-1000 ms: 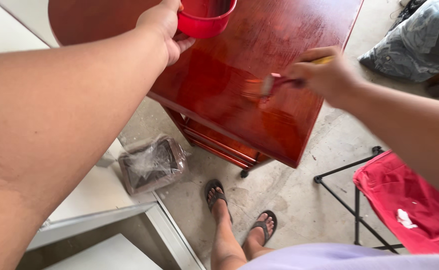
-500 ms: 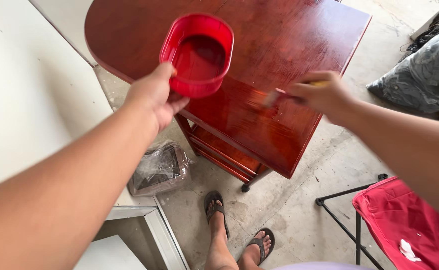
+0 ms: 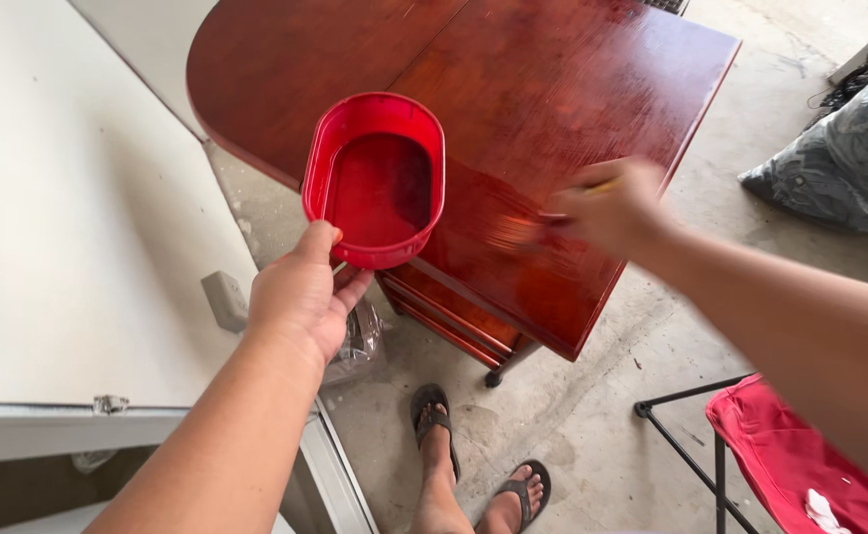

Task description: The person applies a reddish-brown finish to a wooden table using a paintbrush. They repeatedly dip the brush into a red container and spread the finish across the table surface in smooth strokes.

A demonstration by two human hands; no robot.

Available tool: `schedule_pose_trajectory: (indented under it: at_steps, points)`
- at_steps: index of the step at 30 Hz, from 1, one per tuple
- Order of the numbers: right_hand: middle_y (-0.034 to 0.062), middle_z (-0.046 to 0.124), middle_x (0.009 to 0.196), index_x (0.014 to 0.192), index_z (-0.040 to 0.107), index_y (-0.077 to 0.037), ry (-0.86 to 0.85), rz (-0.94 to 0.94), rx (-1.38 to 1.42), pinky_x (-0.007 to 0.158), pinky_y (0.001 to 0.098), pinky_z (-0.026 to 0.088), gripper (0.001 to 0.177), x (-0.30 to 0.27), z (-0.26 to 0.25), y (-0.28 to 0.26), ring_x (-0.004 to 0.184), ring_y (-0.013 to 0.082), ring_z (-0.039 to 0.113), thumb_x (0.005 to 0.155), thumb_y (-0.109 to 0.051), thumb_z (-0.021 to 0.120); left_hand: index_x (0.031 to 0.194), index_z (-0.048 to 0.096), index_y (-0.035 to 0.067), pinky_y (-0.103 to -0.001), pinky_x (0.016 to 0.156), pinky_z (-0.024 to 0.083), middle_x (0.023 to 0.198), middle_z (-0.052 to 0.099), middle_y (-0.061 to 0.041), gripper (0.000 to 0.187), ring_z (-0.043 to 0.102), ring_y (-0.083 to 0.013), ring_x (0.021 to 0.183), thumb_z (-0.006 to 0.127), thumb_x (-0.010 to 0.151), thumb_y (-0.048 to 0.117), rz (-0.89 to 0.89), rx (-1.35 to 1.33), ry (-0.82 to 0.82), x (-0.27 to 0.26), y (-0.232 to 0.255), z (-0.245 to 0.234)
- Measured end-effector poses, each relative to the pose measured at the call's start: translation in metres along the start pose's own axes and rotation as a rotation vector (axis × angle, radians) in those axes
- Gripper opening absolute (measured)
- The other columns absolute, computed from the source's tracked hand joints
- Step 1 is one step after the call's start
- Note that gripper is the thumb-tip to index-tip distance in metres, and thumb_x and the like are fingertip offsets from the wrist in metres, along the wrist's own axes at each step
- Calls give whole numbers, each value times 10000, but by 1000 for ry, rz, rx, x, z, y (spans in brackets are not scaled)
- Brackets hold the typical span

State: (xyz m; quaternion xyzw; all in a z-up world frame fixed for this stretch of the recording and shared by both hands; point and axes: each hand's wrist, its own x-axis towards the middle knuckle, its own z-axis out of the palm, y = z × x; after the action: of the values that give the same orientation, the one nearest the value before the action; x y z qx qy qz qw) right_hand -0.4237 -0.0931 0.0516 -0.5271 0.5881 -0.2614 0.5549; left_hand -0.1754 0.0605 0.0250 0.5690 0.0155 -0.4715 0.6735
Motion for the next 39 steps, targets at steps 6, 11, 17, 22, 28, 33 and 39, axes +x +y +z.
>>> schedule_pose_trajectory:
  at_steps: [6, 11, 17, 22, 28, 33, 39]
  points:
    - [150, 759, 957, 975, 777, -36, -39, -178, -200, 552, 237, 523, 127, -3, -26, 0, 675, 131, 659, 893, -129, 748, 1086, 631, 6, -434, 933, 603, 1146, 653, -107, 261, 654, -245, 1046, 671, 875, 154, 53, 12, 17, 5, -11, 0]
    - [76, 758, 988, 984, 774, -77, -134, -238, -437, 715, 278, 596, 126, 30, 8, 41, 803, 134, 699, 862, -108, 767, 1057, 628, 4, -429, 909, 594, 1145, 635, -123, 242, 637, -290, 1019, 681, 874, 154, 14, -46, 17, 16, -12, 5]
    - [163, 788, 937, 988, 792, -5, -141, -280, -252, 719, 290, 612, 136, 35, -107, 80, 769, 186, 738, 898, -95, 743, 1040, 641, 14, -422, 941, 619, 1148, 640, -108, 207, 656, -265, 1035, 664, 895, 161, 33, 72, -34, 43, -1, 16]
    - [120, 726, 1061, 1175, 761, -179, 26, -80, -553, 541, 356, 486, 207, 42, -66, 52, 643, 221, 571, 994, -249, 691, 1046, 633, 47, -451, 980, 595, 1140, 653, -100, 175, 662, -269, 1033, 655, 917, 164, 7, 93, -57, 64, 16, 33]
    - [91, 757, 931, 992, 791, -73, -155, -195, -501, 615, 277, 554, 144, 30, -28, 46, 712, 129, 658, 898, -174, 751, 1067, 641, 100, -472, 984, 580, 1107, 675, -87, 176, 674, -241, 1028, 634, 902, 162, -20, 134, -125, 82, 36, 55]
    - [118, 767, 841, 915, 763, -45, -73, -154, -341, 645, 247, 594, 97, 5, -98, 42, 689, 133, 711, 909, -135, 726, 1085, 652, 101, -452, 996, 584, 1074, 703, -100, 211, 695, -240, 996, 648, 881, 153, -9, 197, -203, 91, 51, 67]
    - [56, 755, 874, 1047, 761, -84, -111, -162, -277, 497, 201, 460, 163, 22, -53, 30, 584, 62, 576, 932, -189, 711, 1075, 656, 87, -457, 997, 583, 1097, 698, -101, 204, 708, -238, 995, 655, 878, 138, 13, 168, -176, 81, 51, 65]
